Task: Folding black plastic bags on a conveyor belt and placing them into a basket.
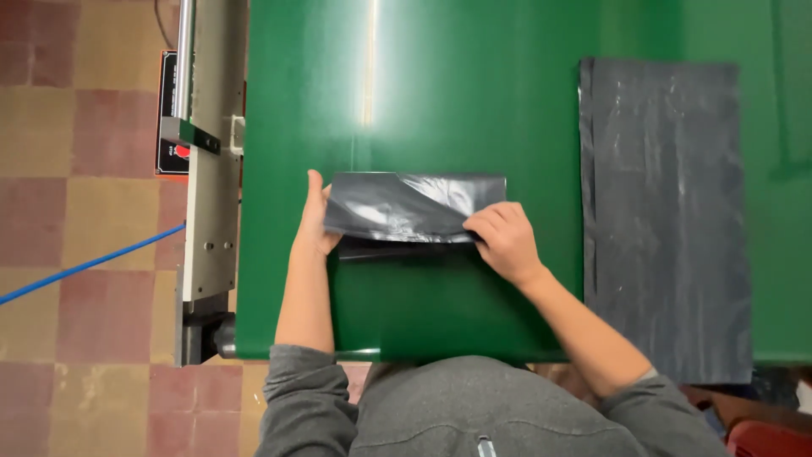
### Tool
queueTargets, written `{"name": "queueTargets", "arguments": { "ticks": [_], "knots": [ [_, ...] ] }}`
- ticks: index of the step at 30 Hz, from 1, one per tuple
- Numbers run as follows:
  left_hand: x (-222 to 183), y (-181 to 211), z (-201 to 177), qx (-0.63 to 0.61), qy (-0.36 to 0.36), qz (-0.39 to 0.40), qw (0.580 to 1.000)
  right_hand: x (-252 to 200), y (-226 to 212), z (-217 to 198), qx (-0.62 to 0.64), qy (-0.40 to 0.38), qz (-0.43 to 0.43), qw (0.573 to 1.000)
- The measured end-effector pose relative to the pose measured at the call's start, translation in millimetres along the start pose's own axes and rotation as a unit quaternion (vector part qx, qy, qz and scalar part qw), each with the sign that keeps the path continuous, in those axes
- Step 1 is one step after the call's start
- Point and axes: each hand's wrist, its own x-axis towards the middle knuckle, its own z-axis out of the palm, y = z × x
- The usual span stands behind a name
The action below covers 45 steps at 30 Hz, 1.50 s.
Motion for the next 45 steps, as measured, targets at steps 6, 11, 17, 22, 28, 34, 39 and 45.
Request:
{"name": "queueTargets", "arguments": {
  "ticks": [6,11,17,22,28,34,39,45],
  "knots": [
    [-17.5,-63.5,-32.1,0.223,0.055,0.337,0.913,-35.6,-12.1,23.5,-0.053,0.033,0.053,0.997],
    [-91.7,-43.5,-14.6,0.702,0.024,0.535,0.471,-19.0,-53.7,11.2,-0.1,-0.02,0.074,0.992],
    [-83.0,-48.1,26.2,0.826,-0.226,0.334,0.393,-27.2,-117.1,46.6,0.008,-0.066,0.014,0.998],
    [-38.0,-36.5,65.8,0.647,-0.331,0.304,0.615,-101.8,-98.5,93.3,0.107,0.006,0.063,0.992],
    [60.6,-55.9,54.1,0.479,-0.189,0.044,0.856,-100.6,-31.7,97.1,0.508,0.165,0.562,0.632],
    [6.8,-77.8,83.6,0.717,-0.002,0.356,0.599,-129.7,-6.1,106.5,0.677,0.173,0.614,0.368],
    [-53.6,-74.3,152.8,0.744,0.122,0.366,0.545,-148.3,-49.4,-10.6,0.577,0.12,0.534,0.606],
    [-131.5,-218.8,265.5,0.709,-0.365,0.543,0.262,-274.7,-55.7,-185.4,-0.01,-0.02,0.341,0.94]
  ]
}}
